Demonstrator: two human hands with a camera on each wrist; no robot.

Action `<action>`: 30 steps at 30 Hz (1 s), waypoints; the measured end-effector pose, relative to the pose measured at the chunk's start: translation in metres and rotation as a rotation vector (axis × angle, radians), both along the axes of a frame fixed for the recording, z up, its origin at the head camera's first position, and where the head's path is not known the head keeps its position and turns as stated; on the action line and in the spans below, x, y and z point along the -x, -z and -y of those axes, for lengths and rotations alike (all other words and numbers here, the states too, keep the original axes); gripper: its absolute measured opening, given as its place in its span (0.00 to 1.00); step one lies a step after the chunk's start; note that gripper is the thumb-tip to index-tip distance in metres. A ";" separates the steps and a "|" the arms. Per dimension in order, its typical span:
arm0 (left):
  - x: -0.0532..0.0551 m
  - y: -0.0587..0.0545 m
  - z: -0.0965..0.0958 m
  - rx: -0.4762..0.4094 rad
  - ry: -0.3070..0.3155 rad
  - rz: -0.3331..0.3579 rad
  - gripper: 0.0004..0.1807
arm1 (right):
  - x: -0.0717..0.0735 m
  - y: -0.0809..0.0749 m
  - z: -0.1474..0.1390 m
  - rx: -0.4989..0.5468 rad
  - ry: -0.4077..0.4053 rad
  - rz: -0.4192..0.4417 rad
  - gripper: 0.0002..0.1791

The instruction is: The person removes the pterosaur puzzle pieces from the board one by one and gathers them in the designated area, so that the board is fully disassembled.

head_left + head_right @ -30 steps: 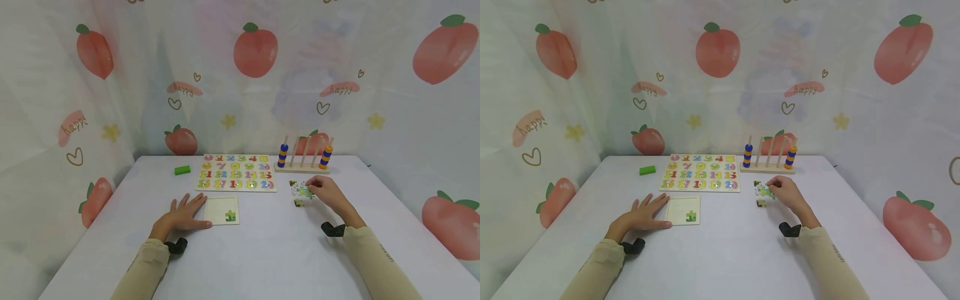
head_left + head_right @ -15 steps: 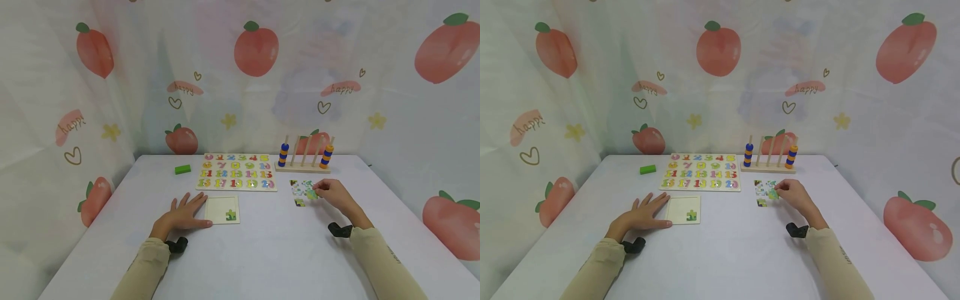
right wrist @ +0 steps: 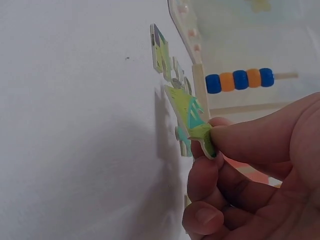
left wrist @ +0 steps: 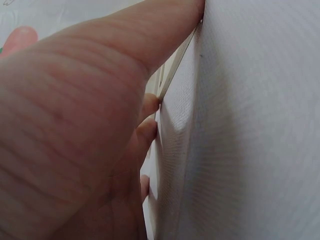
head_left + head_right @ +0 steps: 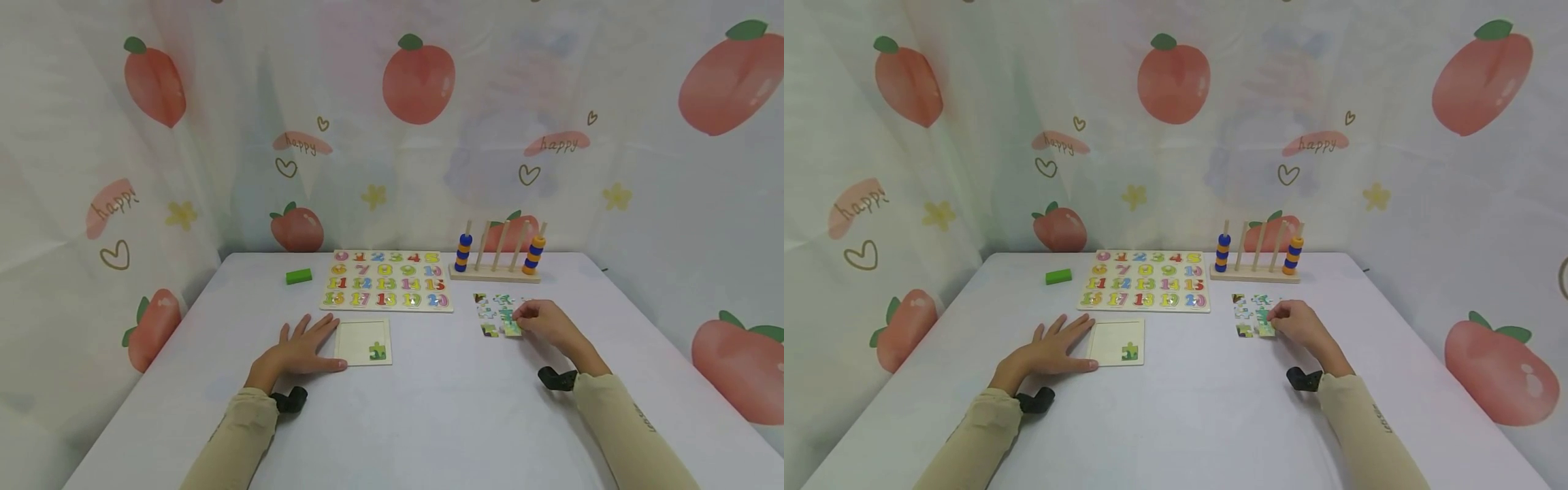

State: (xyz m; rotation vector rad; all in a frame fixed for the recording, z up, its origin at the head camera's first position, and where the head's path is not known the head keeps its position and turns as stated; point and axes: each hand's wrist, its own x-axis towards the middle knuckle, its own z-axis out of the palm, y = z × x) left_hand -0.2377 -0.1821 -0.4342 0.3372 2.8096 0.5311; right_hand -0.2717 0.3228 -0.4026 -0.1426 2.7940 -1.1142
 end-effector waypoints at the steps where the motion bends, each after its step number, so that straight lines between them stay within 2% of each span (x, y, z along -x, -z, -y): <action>1: 0.000 0.000 0.000 0.000 0.000 -0.001 0.60 | 0.000 0.001 0.000 -0.006 -0.002 -0.001 0.09; 10: -0.002 -0.002 -0.002 0.002 -0.005 0.004 0.60 | 0.001 0.005 0.005 -0.052 0.029 0.016 0.06; 17: -0.003 -0.002 -0.002 -0.004 -0.008 0.004 0.60 | 0.001 0.003 0.005 -0.095 0.036 -0.009 0.06; 30: -0.001 -0.001 -0.001 -0.011 -0.015 0.005 0.60 | 0.004 -0.003 0.019 -0.061 0.020 -0.083 0.12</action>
